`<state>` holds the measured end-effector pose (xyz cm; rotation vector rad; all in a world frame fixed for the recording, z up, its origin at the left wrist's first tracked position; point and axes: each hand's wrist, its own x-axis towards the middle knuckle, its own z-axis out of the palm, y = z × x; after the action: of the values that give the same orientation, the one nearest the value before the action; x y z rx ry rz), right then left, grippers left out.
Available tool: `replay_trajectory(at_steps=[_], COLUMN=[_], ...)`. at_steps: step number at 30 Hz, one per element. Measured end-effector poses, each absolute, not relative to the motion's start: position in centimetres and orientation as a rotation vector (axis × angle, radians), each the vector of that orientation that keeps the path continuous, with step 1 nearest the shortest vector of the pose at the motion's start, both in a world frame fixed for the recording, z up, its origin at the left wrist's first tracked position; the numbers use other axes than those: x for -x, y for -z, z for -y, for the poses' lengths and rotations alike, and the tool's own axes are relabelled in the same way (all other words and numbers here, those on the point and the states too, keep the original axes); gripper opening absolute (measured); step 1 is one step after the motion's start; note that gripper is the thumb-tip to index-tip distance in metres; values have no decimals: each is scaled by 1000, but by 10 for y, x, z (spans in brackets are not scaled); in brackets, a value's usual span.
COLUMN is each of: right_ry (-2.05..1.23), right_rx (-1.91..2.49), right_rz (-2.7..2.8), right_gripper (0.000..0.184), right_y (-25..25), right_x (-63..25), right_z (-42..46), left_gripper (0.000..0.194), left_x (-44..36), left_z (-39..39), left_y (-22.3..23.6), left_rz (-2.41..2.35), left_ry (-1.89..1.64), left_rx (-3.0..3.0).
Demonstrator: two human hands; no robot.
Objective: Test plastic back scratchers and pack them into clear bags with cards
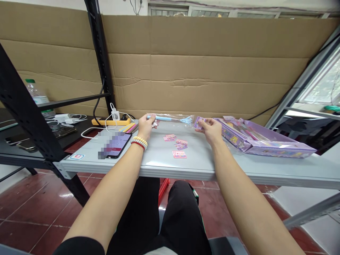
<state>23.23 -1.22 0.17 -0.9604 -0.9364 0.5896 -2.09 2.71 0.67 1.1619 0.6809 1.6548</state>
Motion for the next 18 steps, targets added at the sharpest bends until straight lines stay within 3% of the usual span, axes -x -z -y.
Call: replay_trajectory(at_steps=[10,18], right_ry=[-644,-754], right_rx=[906,944], right_rz=[971,845], right_gripper=[21,28], right_y=[-2,0], right_x=[-231,-236], right_z=[13,11], left_gripper=[20,19], left_x=[22,22], left_z=[-29,-24], left_y=[-6,-8], left_rz=[-697,-677], left_ry=[-1668,-1653], left_rx=[-1148,-1153])
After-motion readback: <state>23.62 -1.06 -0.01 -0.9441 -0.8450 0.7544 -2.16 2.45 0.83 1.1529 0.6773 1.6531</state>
